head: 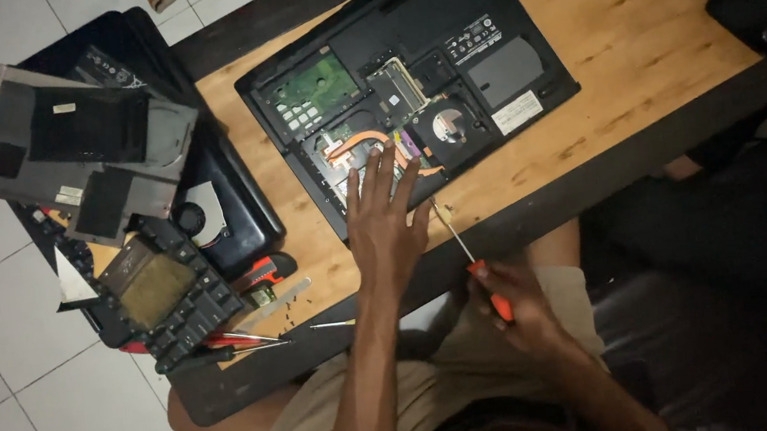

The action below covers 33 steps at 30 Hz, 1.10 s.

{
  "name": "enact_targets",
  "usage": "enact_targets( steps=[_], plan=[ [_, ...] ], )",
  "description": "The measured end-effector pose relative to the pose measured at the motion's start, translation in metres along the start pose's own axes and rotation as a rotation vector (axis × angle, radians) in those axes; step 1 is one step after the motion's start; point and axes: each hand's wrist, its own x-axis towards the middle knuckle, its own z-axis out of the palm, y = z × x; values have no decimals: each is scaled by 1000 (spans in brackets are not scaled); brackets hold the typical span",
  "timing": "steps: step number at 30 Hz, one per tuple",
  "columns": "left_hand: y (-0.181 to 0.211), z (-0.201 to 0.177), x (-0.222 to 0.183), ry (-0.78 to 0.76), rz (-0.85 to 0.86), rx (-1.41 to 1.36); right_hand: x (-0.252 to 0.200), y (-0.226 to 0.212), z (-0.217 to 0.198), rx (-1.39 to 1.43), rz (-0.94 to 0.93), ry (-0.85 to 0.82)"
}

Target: The person is disassembling a laptop by unscrewing various internal components and removing the outer casing.

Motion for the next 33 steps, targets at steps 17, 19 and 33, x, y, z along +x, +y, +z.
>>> enact_targets(
  steps=[17,19,33],
  plan=[
    [12,-18,1,-10,-26,-101,-11,-37,-6,-416,-201,150],
    [16,-19,-6,5,-63,-180,-25,-50,12,-504,-280,64],
    [60,37,-80,-234,-866,-670,-60,-42,40,-976,-755,306]
  ],
)
